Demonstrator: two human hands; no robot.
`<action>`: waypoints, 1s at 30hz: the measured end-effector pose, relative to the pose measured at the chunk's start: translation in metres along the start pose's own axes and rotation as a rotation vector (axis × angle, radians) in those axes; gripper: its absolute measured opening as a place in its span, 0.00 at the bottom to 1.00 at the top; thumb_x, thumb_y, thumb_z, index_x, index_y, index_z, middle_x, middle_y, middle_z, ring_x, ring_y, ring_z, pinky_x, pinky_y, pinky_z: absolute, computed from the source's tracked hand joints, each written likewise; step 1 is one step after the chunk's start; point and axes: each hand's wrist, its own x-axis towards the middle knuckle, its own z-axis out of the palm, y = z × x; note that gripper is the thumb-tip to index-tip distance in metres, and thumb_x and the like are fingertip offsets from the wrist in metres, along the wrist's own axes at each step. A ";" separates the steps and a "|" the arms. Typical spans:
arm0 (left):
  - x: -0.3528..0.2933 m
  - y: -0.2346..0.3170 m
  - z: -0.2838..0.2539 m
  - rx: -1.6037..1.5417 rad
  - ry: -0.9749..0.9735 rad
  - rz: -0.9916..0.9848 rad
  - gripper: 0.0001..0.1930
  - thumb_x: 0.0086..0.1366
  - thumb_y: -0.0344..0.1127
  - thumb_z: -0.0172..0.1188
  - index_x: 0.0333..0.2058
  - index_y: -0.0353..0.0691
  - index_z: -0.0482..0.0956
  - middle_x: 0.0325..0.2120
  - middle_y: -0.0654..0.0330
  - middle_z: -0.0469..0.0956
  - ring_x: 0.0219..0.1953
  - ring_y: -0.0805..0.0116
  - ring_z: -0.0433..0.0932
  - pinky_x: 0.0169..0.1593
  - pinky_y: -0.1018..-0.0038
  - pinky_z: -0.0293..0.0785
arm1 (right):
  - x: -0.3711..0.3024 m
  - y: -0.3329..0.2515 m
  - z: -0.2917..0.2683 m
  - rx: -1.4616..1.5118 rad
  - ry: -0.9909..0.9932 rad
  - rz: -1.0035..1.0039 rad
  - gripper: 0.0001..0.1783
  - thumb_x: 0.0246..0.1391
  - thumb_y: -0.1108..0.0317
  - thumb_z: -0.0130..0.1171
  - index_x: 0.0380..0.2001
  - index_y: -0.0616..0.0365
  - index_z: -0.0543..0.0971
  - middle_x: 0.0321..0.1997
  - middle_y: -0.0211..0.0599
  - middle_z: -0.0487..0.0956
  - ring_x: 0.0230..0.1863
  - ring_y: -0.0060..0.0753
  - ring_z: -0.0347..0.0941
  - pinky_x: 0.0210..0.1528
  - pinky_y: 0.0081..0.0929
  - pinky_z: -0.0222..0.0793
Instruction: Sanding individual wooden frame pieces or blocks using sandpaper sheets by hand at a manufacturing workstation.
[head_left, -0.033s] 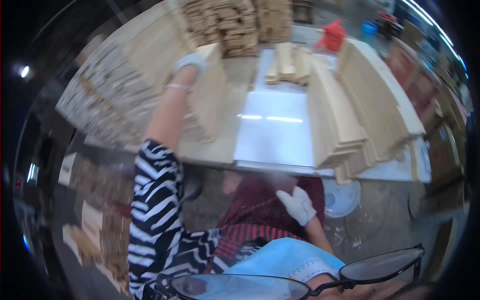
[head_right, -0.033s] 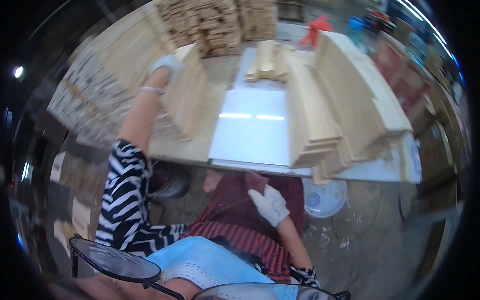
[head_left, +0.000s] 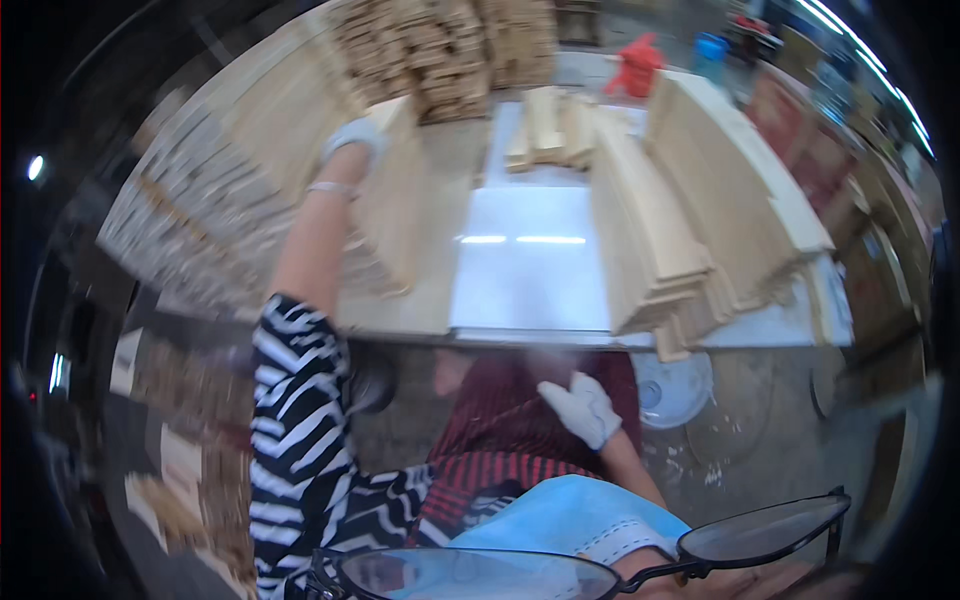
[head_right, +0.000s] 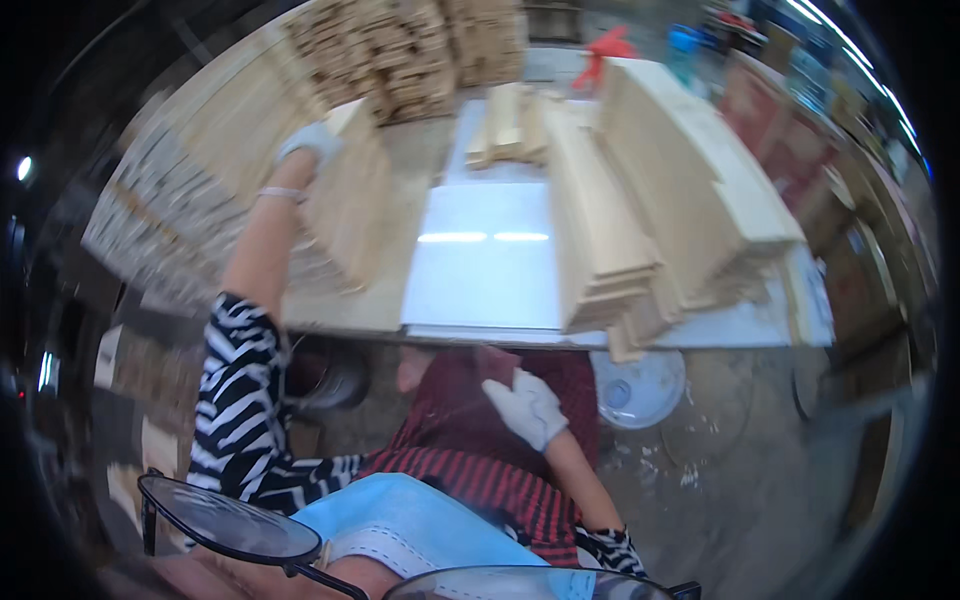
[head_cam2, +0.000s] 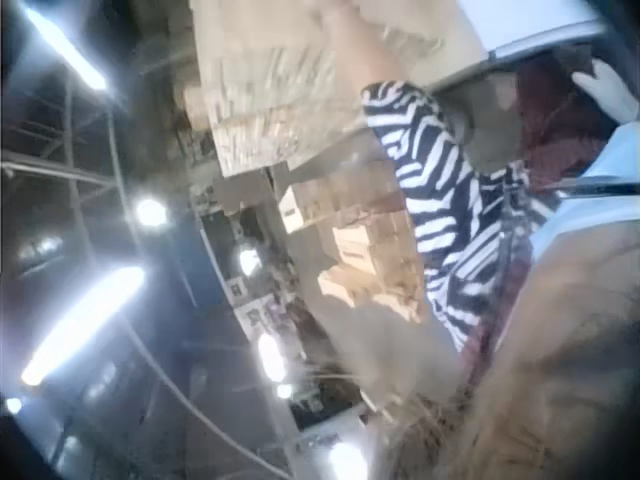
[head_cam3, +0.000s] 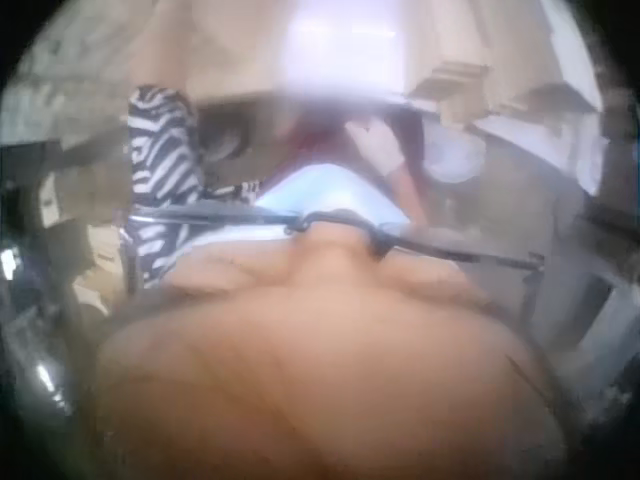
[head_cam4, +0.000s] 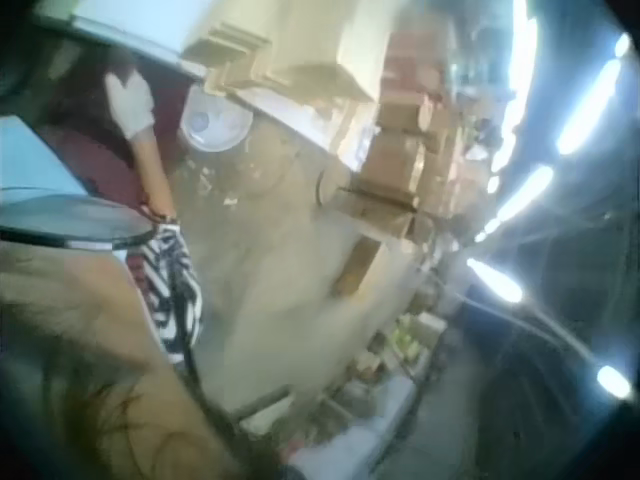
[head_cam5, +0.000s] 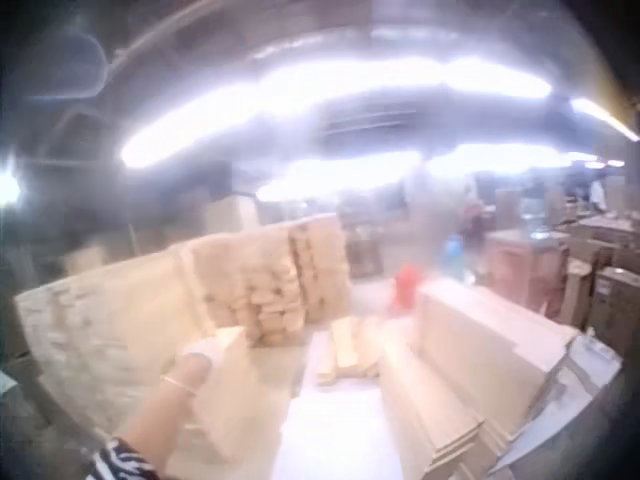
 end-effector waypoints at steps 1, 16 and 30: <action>0.000 -0.009 0.001 -0.015 0.071 0.063 0.29 0.62 0.52 0.57 0.58 0.44 0.75 0.57 0.49 0.74 0.59 0.50 0.74 0.59 0.60 0.72 | 0.009 0.029 0.017 0.115 0.040 -0.140 0.21 0.60 0.56 0.56 0.49 0.60 0.78 0.45 0.50 0.82 0.50 0.48 0.78 0.52 0.36 0.70; -0.220 0.323 -0.129 0.054 0.532 1.614 0.39 0.54 0.26 0.62 0.65 0.52 0.60 0.59 0.55 0.70 0.60 0.54 0.71 0.59 0.60 0.71 | -0.001 0.059 0.016 0.087 0.112 -0.138 0.24 0.61 0.53 0.52 0.53 0.60 0.76 0.49 0.50 0.80 0.52 0.50 0.75 0.56 0.37 0.67; -0.241 0.193 -0.121 -0.223 0.505 1.043 0.40 0.54 0.52 0.63 0.65 0.47 0.62 0.45 0.46 0.77 0.47 0.47 0.79 0.50 0.57 0.75 | -0.015 0.009 -0.011 0.288 0.266 -0.220 0.24 0.63 0.61 0.52 0.58 0.62 0.73 0.55 0.45 0.79 0.56 0.36 0.75 0.59 0.30 0.66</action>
